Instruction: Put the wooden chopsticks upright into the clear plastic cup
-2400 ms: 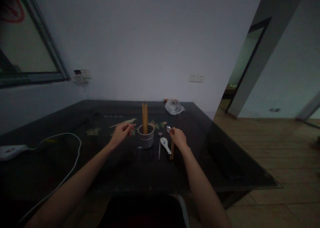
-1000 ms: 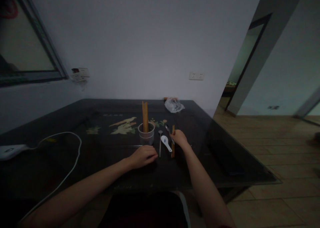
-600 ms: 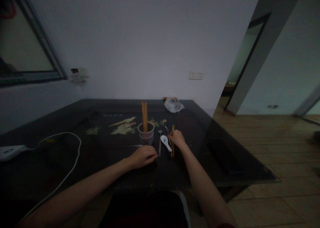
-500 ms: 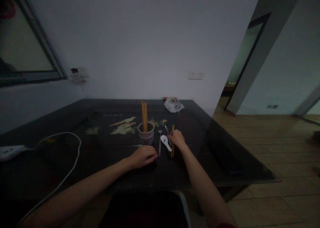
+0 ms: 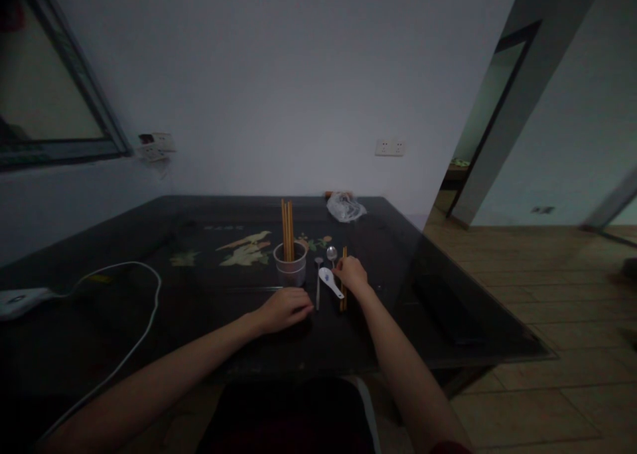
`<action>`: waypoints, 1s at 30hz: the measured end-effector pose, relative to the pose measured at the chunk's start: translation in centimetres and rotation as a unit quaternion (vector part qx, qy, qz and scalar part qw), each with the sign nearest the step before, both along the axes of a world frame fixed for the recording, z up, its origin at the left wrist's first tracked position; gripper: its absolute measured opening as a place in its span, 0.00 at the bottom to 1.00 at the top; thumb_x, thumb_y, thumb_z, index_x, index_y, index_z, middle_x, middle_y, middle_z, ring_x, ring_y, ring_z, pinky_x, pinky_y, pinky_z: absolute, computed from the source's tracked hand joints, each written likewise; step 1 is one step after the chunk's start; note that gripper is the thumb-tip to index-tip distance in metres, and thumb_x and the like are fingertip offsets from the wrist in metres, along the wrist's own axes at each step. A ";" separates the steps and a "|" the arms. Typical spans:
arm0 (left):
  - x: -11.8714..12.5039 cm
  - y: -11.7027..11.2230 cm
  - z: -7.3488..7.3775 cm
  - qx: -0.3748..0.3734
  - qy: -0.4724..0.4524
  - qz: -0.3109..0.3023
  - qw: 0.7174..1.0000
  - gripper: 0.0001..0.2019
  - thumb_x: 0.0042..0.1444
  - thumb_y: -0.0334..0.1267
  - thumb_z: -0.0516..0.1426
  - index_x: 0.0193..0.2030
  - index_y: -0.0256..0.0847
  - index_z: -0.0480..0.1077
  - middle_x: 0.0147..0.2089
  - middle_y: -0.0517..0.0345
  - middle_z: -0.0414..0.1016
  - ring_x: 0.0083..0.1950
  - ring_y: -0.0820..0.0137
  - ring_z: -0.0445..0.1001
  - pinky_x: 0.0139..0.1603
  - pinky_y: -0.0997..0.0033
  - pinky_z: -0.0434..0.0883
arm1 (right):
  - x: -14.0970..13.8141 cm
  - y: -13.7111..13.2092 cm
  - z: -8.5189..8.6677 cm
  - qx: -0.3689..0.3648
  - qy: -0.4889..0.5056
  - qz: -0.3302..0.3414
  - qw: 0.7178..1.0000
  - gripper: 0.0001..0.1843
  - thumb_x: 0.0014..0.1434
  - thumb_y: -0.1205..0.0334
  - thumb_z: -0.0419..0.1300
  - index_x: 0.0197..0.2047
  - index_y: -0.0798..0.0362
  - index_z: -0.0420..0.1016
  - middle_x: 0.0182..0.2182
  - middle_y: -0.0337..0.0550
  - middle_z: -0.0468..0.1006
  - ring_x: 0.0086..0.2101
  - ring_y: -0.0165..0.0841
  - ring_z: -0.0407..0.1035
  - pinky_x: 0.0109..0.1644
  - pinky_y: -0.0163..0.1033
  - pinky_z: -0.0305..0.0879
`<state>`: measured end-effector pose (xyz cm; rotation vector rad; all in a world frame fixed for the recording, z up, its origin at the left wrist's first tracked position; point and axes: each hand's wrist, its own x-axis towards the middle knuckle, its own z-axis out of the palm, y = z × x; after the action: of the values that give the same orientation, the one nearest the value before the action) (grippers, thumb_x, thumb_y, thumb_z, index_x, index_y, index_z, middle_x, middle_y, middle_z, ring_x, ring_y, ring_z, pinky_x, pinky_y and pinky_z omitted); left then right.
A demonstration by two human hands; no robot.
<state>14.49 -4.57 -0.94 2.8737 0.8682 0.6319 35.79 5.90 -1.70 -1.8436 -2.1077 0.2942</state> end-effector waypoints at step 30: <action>0.1 0.0 -0.1 -0.008 0.013 -0.003 1.000 0.12 0.62 0.37 0.47 0.32 0.39 0.68 0.32 0.57 0.72 0.36 0.71 0.70 0.38 0.73 0.64 | -0.1 -0.6 0.8 -0.011 -0.115 -0.107 0.987 0.20 0.59 0.53 0.54 0.47 0.59 0.69 0.45 0.60 0.74 0.46 0.46 0.69 0.43 0.44 0.65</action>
<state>14.61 -4.56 -1.05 2.8740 0.8649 0.5859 35.69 5.33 -0.87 -2.1874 -2.0280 0.0540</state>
